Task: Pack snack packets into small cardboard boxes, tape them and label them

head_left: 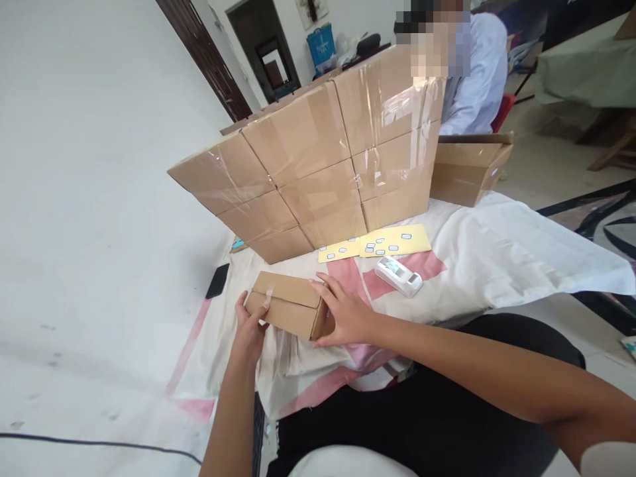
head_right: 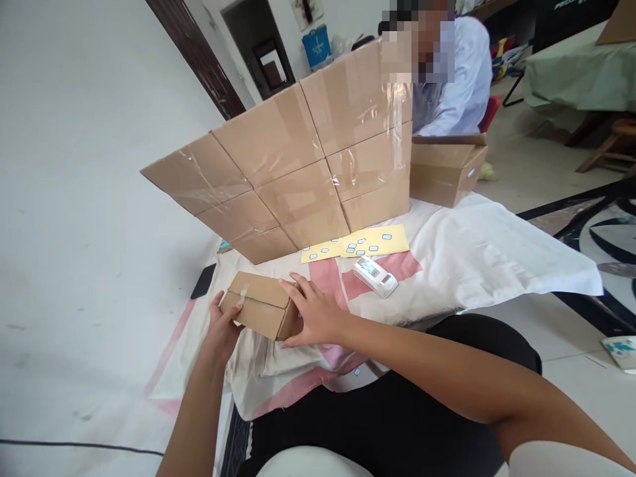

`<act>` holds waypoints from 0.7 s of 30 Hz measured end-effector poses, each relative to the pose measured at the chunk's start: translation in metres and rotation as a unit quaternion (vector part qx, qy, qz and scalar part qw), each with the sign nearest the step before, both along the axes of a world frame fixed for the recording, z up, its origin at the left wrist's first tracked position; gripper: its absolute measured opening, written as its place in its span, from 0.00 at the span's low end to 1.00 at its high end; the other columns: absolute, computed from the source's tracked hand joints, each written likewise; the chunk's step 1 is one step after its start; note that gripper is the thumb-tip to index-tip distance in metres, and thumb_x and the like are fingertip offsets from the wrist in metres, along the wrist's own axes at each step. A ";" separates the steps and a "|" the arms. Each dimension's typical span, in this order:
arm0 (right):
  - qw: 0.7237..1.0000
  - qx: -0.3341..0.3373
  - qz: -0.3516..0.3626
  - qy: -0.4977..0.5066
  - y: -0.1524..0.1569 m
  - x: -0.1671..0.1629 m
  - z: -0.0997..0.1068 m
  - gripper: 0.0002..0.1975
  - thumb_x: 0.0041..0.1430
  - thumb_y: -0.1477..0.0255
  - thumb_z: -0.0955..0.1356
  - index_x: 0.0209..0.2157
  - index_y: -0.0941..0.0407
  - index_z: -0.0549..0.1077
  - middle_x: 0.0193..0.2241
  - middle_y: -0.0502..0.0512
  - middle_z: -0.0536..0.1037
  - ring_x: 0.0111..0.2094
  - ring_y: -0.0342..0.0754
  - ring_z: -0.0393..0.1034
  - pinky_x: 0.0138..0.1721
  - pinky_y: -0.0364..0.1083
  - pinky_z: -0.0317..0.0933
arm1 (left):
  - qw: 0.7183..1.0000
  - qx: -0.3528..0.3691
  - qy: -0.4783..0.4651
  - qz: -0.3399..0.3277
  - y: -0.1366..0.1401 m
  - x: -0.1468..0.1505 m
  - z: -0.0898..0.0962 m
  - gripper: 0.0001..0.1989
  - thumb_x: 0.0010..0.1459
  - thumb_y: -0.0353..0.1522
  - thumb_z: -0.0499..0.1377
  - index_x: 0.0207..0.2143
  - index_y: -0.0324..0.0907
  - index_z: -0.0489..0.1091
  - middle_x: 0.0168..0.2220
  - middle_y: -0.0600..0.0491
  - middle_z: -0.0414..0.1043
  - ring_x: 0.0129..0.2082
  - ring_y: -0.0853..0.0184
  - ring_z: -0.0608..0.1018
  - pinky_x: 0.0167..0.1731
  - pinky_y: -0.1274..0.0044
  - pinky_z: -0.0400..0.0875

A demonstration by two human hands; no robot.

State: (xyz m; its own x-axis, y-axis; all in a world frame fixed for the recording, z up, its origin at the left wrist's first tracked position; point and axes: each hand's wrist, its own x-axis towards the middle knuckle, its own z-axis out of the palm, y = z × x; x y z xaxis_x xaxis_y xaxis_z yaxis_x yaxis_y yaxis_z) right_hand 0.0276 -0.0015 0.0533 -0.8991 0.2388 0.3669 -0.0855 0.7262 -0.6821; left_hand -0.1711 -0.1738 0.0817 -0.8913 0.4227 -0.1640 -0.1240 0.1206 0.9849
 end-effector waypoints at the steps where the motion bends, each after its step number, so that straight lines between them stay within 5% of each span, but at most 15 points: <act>1: 1.000 -0.001 -0.003 0.001 0.000 0.000 0.000 0.65 0.39 0.50 0.79 0.72 0.50 0.44 0.67 0.71 0.51 0.67 0.71 0.51 0.57 0.69 0.62 | 1.000 0.006 -0.001 0.005 0.001 0.000 0.000 0.45 0.47 0.36 0.67 0.65 0.59 0.50 0.67 0.49 0.57 0.63 0.54 0.67 0.47 0.67 0.76; 5: 0.999 -0.022 -0.022 0.008 0.005 -0.001 0.009 0.58 0.37 0.56 0.80 0.68 0.51 0.53 0.56 0.67 0.61 0.58 0.67 0.62 0.51 0.63 0.67 | 0.999 0.037 -0.005 0.000 0.005 0.004 0.000 0.45 0.48 0.33 0.61 0.67 0.59 0.48 0.69 0.50 0.56 0.67 0.55 0.64 0.52 0.66 0.73; 9: 0.991 -0.071 -0.091 0.061 0.028 0.009 0.040 0.55 0.37 0.61 0.79 0.66 0.46 0.54 0.55 0.61 0.62 0.56 0.62 0.65 0.55 0.59 0.66 | 0.993 0.110 0.051 0.012 0.002 0.006 0.000 0.43 0.50 0.34 0.52 0.69 0.62 0.44 0.72 0.54 0.51 0.73 0.59 0.53 0.63 0.59 0.63; 13: 0.966 0.000 -0.212 0.146 0.063 0.060 0.075 0.55 0.40 0.56 0.77 0.67 0.49 0.51 0.57 0.63 0.61 0.58 0.65 0.62 0.59 0.61 0.62 | 0.992 0.078 0.086 0.044 -0.002 -0.011 -0.015 0.40 0.54 0.35 0.52 0.69 0.62 0.44 0.73 0.53 0.49 0.74 0.59 0.51 0.68 0.54 0.53; 16: 0.915 0.119 -0.336 0.190 0.086 0.132 0.078 0.50 0.46 0.52 0.74 0.67 0.50 0.53 0.58 0.65 0.62 0.61 0.68 0.60 0.61 0.67 0.59 | 0.991 -0.004 0.127 0.037 -0.008 -0.033 -0.045 0.38 0.53 0.37 0.55 0.67 0.57 0.51 0.70 0.50 0.55 0.73 0.55 0.54 0.69 0.52 0.51; 18: 0.861 0.172 -0.435 0.200 0.102 0.188 0.062 0.48 0.47 0.49 0.72 0.66 0.53 0.57 0.57 0.66 0.64 0.59 0.69 0.61 0.59 0.69 0.60 | 0.977 -0.081 0.196 -0.026 -0.014 -0.046 -0.072 0.31 0.52 0.39 0.55 0.61 0.54 0.61 0.66 0.49 0.62 0.71 0.50 0.59 0.68 0.51 0.52; 21: 0.793 0.120 -0.577 0.154 0.133 0.269 0.023 0.52 0.45 0.46 0.73 0.66 0.54 0.57 0.58 0.70 0.63 0.56 0.70 0.64 0.49 0.66 0.69 | 0.913 -0.151 0.353 -0.140 -0.019 -0.056 -0.107 0.23 0.52 0.42 0.56 0.52 0.53 0.70 0.56 0.47 0.70 0.63 0.45 0.68 0.65 0.51 0.56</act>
